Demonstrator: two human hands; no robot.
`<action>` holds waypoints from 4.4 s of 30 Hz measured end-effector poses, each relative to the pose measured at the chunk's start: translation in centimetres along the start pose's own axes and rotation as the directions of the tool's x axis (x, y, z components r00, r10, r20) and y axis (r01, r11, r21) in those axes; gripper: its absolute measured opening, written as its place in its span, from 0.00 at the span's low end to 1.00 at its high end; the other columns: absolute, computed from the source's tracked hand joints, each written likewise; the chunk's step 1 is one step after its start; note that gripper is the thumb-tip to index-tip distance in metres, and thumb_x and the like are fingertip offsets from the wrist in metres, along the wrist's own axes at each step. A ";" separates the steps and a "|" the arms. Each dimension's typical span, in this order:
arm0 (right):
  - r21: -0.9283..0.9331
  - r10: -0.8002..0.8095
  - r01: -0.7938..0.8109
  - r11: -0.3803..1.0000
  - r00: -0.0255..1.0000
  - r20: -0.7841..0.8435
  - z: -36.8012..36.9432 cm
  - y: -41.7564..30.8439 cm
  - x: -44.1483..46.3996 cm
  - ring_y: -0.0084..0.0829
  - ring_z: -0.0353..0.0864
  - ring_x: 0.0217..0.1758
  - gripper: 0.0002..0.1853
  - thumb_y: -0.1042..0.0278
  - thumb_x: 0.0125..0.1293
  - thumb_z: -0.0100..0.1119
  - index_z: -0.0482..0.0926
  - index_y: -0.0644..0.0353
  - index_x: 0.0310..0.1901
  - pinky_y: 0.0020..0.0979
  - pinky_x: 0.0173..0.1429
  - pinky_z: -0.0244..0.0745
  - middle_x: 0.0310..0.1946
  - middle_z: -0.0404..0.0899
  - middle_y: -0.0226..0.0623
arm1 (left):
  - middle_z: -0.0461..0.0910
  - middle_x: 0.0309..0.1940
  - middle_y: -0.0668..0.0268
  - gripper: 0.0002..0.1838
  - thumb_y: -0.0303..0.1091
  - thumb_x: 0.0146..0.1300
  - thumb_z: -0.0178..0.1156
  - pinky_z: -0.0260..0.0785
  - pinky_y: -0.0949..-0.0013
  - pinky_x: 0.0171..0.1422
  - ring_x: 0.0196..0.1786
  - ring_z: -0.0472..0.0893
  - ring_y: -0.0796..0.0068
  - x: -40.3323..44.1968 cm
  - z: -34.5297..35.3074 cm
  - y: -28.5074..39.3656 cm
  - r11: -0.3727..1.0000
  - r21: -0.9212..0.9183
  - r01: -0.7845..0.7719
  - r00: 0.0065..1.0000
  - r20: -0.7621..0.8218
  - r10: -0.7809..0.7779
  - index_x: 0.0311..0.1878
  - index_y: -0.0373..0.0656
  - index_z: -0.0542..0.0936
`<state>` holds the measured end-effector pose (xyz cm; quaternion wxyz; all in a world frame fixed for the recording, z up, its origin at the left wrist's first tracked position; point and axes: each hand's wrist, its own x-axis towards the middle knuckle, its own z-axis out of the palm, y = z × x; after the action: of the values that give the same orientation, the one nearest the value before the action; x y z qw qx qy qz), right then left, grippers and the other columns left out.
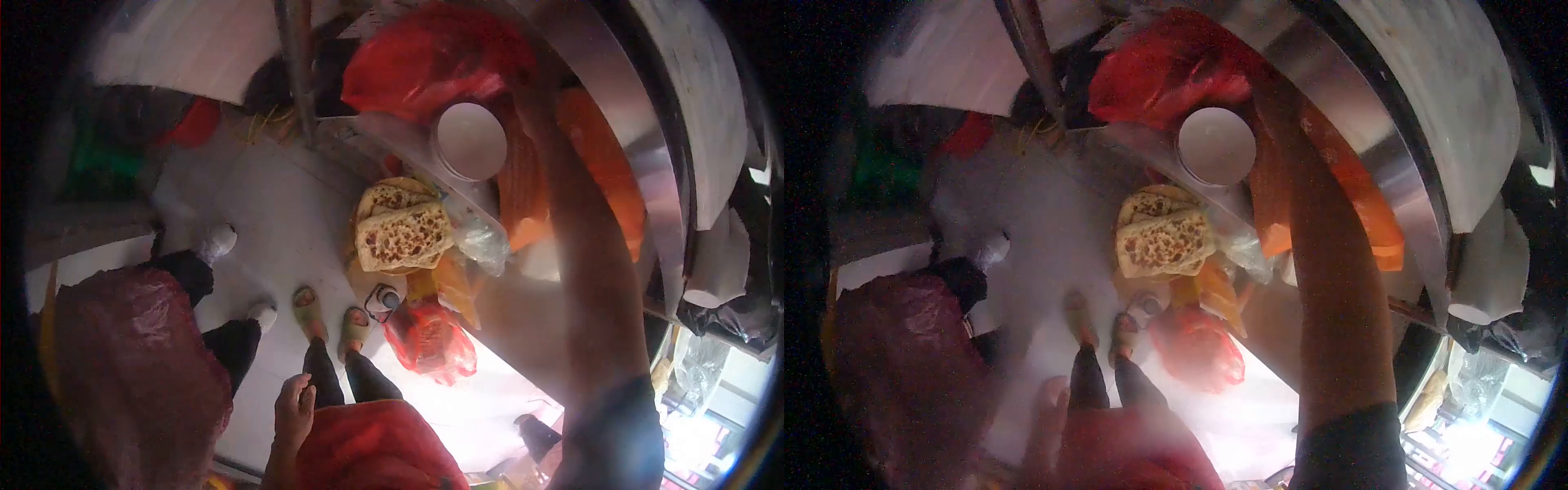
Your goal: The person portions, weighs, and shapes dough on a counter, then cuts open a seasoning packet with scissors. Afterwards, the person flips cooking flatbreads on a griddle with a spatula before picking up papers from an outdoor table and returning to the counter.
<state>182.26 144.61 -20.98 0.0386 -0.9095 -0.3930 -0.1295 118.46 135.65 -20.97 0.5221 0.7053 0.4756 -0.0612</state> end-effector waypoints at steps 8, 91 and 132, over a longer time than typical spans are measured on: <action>0.172 0.164 -0.180 0.969 0.981 0.104 -0.9 -1.9 -2.5 0.43 0.72 0.54 0.17 0.62 0.65 0.46 0.75 0.60 0.51 0.40 0.55 0.69 0.51 0.74 0.46 | 0.76 0.44 0.53 0.12 0.32 0.63 0.54 0.70 0.63 0.53 0.46 0.78 0.58 -0.2 0.7 0.0 0.999 -0.040 -0.020 1.000 0.022 0.021 0.48 0.36 0.74; 0.201 0.357 -0.297 -0.933 -0.822 0.444 -43.5 -29.1 -129.0 0.45 0.79 0.45 0.16 0.61 0.55 0.53 0.81 0.59 0.41 0.42 0.51 0.73 0.37 0.80 0.50 | 0.77 0.48 0.51 0.19 0.36 0.65 0.53 0.67 0.67 0.56 0.51 0.77 0.63 -58.2 51.8 9.8 0.060 -0.264 -0.963 -0.269 0.908 -0.322 0.54 0.35 0.72; 0.600 -0.289 0.255 -0.758 -0.956 0.041 -44.3 -32.1 -173.3 0.47 0.69 0.59 0.33 0.66 0.57 0.58 0.57 0.59 0.65 0.39 0.63 0.62 0.56 0.69 0.49 | 0.79 0.39 0.51 0.16 0.35 0.61 0.55 0.70 0.62 0.50 0.44 0.79 0.57 -83.7 69.1 -12.8 -0.282 -0.400 -0.872 -0.261 0.867 -0.423 0.48 0.34 0.75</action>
<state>36.00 36.90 -25.34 -0.2155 0.1962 -0.9252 0.2431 92.15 29.98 -11.74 0.0029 0.6721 -0.6283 -0.3917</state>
